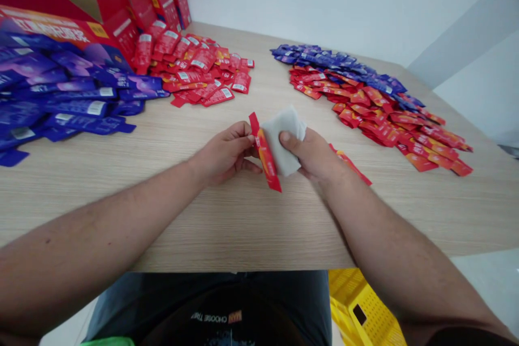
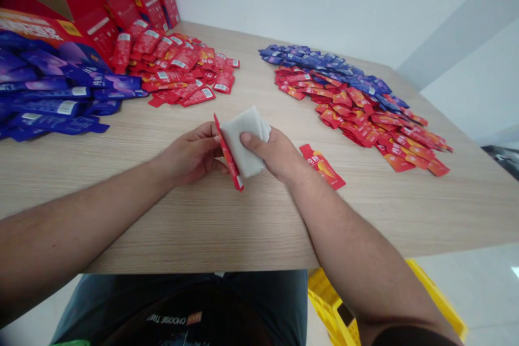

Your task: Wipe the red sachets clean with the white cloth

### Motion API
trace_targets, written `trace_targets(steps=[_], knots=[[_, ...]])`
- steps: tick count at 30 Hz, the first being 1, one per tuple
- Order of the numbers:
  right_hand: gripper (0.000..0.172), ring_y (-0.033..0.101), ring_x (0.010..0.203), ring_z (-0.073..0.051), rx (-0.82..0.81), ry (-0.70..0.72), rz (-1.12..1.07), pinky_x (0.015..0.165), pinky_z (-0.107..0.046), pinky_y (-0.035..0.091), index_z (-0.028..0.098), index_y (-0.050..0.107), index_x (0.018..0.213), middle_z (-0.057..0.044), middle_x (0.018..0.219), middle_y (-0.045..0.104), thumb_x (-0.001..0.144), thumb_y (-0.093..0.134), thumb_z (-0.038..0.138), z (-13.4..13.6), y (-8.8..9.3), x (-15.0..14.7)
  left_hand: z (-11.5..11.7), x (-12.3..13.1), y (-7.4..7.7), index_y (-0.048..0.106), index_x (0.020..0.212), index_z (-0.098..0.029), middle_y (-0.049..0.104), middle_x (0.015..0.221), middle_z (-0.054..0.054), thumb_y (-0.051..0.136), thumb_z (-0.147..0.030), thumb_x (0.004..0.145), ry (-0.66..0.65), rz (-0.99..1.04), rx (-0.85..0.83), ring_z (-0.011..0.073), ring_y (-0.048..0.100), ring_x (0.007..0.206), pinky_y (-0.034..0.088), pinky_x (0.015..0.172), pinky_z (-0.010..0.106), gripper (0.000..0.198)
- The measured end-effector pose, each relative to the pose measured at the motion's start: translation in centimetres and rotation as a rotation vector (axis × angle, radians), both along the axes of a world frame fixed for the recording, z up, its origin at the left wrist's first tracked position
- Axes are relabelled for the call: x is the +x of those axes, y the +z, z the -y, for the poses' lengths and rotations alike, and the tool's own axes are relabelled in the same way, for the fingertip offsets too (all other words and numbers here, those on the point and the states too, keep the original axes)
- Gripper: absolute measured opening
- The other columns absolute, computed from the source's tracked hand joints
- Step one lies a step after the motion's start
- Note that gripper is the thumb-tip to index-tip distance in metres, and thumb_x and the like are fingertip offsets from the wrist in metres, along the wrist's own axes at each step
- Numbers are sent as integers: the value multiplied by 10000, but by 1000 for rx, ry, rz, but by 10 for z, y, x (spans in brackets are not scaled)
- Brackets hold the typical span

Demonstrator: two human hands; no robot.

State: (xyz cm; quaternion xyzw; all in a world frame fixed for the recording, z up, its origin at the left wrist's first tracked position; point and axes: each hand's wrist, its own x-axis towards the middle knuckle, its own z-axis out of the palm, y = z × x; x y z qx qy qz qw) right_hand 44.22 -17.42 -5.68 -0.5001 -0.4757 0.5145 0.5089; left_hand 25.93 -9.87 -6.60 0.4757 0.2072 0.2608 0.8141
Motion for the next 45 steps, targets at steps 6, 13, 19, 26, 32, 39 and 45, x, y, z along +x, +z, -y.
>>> trace_targets(steps=[6,13,19,26,32,39,45], knots=[[506,679,839,-237,104,-85,334,693,-341,536,223,649,1030,-41,929,734,735,747,623,1,-3,-11,10,11,-7,568,815,-181,671,705,-30,798,-175,643,151,-58,121,135,638,632,556,636,272,286],[458,653,778,-232,113,-329,648,658,-347,485,192,652,986,-63,893,724,809,652,615,1,6,-10,7,9,-5,670,903,-164,729,813,39,692,-260,781,139,-49,34,194,699,753,585,687,325,158],[492,638,743,-237,95,-467,729,616,-341,457,182,650,949,-69,847,711,804,622,652,-4,3,-5,8,5,-1,641,939,-138,721,856,68,671,-318,823,94,-11,65,199,699,765,595,650,328,216],[498,650,746,-242,77,-488,732,604,-342,450,193,645,977,-66,857,711,809,613,661,-4,2,-3,6,10,-3,509,834,-178,675,717,-8,704,-189,796,273,-117,52,141,657,592,591,596,320,199],[454,636,773,-241,93,-456,804,635,-345,446,185,648,979,-76,885,705,831,603,611,-2,7,-5,6,10,-1,521,771,-172,642,667,-5,627,-166,842,275,-166,18,135,630,564,571,572,299,128],[317,593,811,-223,180,-88,1106,710,-332,412,206,626,864,-53,870,671,801,657,515,4,20,-6,2,10,-1,536,731,-166,575,616,-17,621,-141,822,299,-165,5,100,552,526,489,510,217,127],[349,578,742,-213,109,-248,1000,636,-316,378,206,606,879,-38,814,656,825,607,550,2,21,0,5,6,1,519,760,-168,642,699,10,662,-163,789,164,-137,-18,159,656,613,581,593,323,146]])
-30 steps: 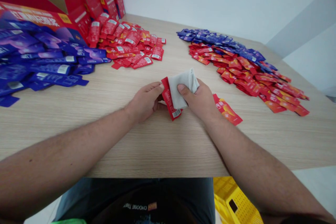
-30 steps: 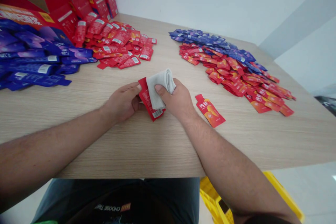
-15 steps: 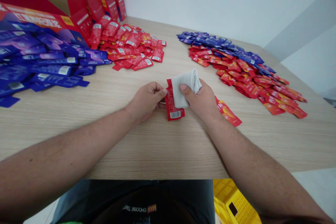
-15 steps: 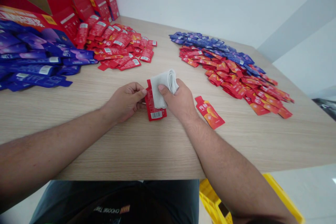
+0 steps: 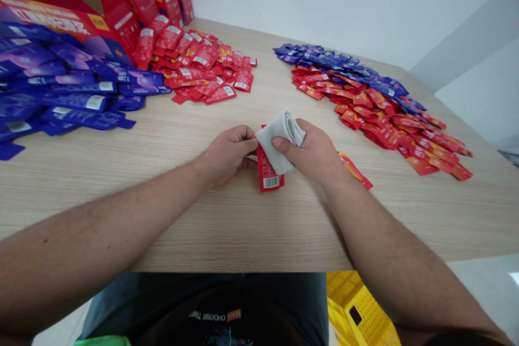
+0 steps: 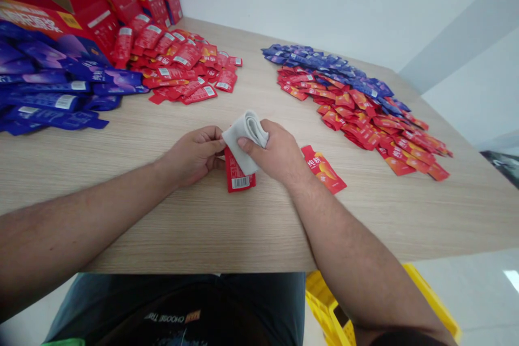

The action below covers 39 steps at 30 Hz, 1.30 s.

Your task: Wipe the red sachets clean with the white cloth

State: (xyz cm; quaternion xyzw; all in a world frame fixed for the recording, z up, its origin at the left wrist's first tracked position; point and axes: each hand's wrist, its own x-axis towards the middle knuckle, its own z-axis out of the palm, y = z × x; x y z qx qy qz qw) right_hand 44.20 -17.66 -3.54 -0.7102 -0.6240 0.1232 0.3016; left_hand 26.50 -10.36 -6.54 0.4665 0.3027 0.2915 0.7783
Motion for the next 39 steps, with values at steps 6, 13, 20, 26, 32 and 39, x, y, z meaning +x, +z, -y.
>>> trace_targets(steps=[6,13,20,26,32,39], knots=[[353,588,734,-210,-33,41,-39,626,-312,383,207,629,902,-32,813,678,818,620,550,3,2,-3,0,0,-1,525,745,-163,630,667,2,651,-124,766,-9,35,16,148,640,585,570,569,304,133],[355,589,748,-216,-4,24,29,635,-318,382,208,619,872,-37,820,667,815,625,558,1,2,-2,0,-1,2,516,746,-166,623,681,7,653,-121,763,-23,41,-18,162,651,602,572,551,313,145],[327,577,755,-197,-26,182,4,672,-310,393,209,617,887,-24,841,658,834,627,531,4,-2,-8,1,1,2,493,770,-192,573,633,-30,612,-116,786,-20,7,-42,129,579,527,507,488,255,142],[334,543,780,-202,20,213,158,701,-319,376,209,592,838,-35,837,615,832,633,540,4,-2,-11,0,2,5,469,755,-204,530,602,-37,548,-101,819,46,-18,-53,112,525,504,435,474,212,145],[333,523,782,-198,-3,401,181,706,-314,374,219,587,844,-29,845,603,828,657,545,3,-4,-10,-2,2,6,477,749,-206,485,560,-47,535,-98,830,122,-38,-36,94,461,464,372,449,195,147],[311,518,791,-191,-19,432,197,701,-306,365,211,579,832,-25,845,582,830,682,504,4,-5,-13,-5,3,9,471,766,-208,521,577,-39,511,-105,827,196,-40,-72,114,512,487,424,481,220,126]])
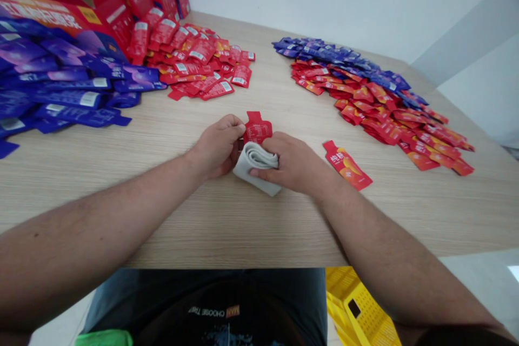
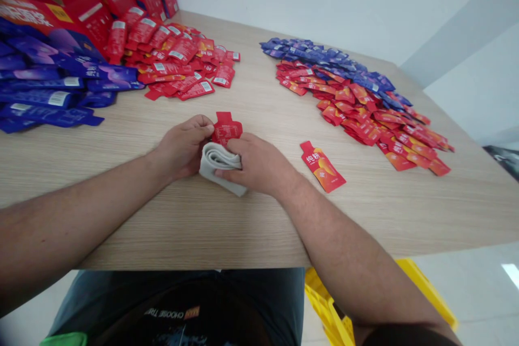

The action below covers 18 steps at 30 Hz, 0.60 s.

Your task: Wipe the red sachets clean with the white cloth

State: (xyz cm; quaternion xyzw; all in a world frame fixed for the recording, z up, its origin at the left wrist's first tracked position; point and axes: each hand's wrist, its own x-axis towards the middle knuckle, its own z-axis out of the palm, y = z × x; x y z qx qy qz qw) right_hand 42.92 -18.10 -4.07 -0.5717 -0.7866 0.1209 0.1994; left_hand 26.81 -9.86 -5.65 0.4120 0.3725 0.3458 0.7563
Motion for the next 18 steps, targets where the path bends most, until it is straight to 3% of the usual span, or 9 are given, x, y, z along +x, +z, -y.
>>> trace_targets(steps=[2,5,9,11,18], knots=[[315,521,797,-192,10,2,-3,706,-306,367,209,586,838,-25,845,580,826,690,506,0,0,0,-1,1,0,468,760,-205,526,573,-37,503,-97,827,13,13,4,114,518,487,431,483,221,132],[344,525,797,-199,77,-169,-37,701,-310,365,208,592,850,-29,830,576,843,655,547,0,-1,0,-2,0,-2,474,764,-203,557,601,-33,498,-89,832,24,64,25,114,549,515,457,501,225,135],[275,547,846,-197,-77,59,23,722,-298,379,214,614,880,-29,891,613,820,698,469,0,2,3,-5,-1,-5,469,775,-210,562,610,-39,518,-108,818,3,50,18,119,565,517,485,506,235,121],[260,559,844,-194,-113,79,24,729,-297,385,213,628,889,-26,898,629,806,711,445,0,5,7,-5,-2,-5,460,788,-216,576,633,-37,526,-129,818,-40,44,27,125,582,525,496,499,241,112],[444,604,728,-214,27,-458,-293,640,-317,419,195,657,918,-37,815,684,806,636,624,-12,-3,29,6,-9,-7,454,853,-225,614,662,-13,602,-238,826,-441,-64,162,174,632,529,531,447,283,151]])
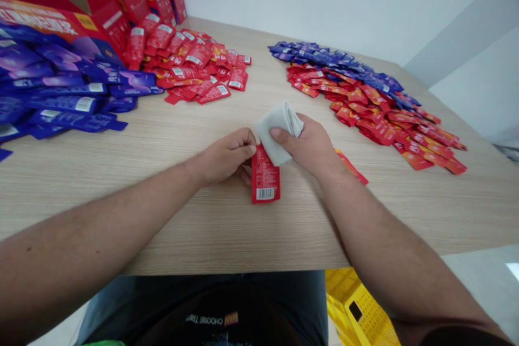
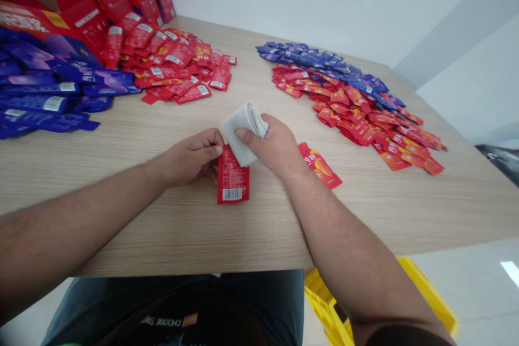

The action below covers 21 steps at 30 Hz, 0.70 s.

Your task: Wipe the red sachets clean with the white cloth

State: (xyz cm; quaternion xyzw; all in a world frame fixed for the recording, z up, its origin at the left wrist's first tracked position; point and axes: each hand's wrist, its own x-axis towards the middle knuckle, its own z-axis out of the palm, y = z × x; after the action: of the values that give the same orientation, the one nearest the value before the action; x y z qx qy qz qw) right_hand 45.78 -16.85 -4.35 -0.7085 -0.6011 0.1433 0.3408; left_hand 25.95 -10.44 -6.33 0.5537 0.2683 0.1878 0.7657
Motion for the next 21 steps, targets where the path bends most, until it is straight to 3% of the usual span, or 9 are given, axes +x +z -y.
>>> trace_targets(steps=[4,8,12,16,21], knots=[[486,643,749,-232,93,-204,-166,633,-331,453,173,682,993,-53,846,714,809,631,620,-7,-11,12,4,-4,0,435,820,-218,585,637,-32,590,-269,838,-22,13,11,141,588,511,524,451,265,164],[498,671,785,-249,79,-230,-243,654,-346,474,180,699,1026,-63,881,738,799,648,621,-8,-15,18,-7,-10,6,437,809,-211,566,651,-42,595,-296,840,88,40,47,116,559,537,489,471,221,182],[478,679,767,-260,-3,-215,-242,632,-348,466,197,700,1008,-68,853,743,811,626,627,-9,-20,16,-30,-19,20,439,802,-212,540,623,-56,600,-303,833,238,21,202,104,517,510,462,479,208,187],[438,683,760,-256,-62,-180,-255,608,-337,458,218,686,1026,-67,864,744,824,617,601,-11,-22,11,-72,-28,38,464,799,-205,553,650,-41,596,-287,832,371,-91,447,109,530,537,469,512,221,159],[307,659,749,-212,-162,-156,-195,607,-294,421,224,660,976,-44,843,725,848,610,498,-15,-22,4,-158,-39,56,461,777,-200,474,583,-48,561,-204,840,594,-320,569,105,456,490,391,513,229,118]])
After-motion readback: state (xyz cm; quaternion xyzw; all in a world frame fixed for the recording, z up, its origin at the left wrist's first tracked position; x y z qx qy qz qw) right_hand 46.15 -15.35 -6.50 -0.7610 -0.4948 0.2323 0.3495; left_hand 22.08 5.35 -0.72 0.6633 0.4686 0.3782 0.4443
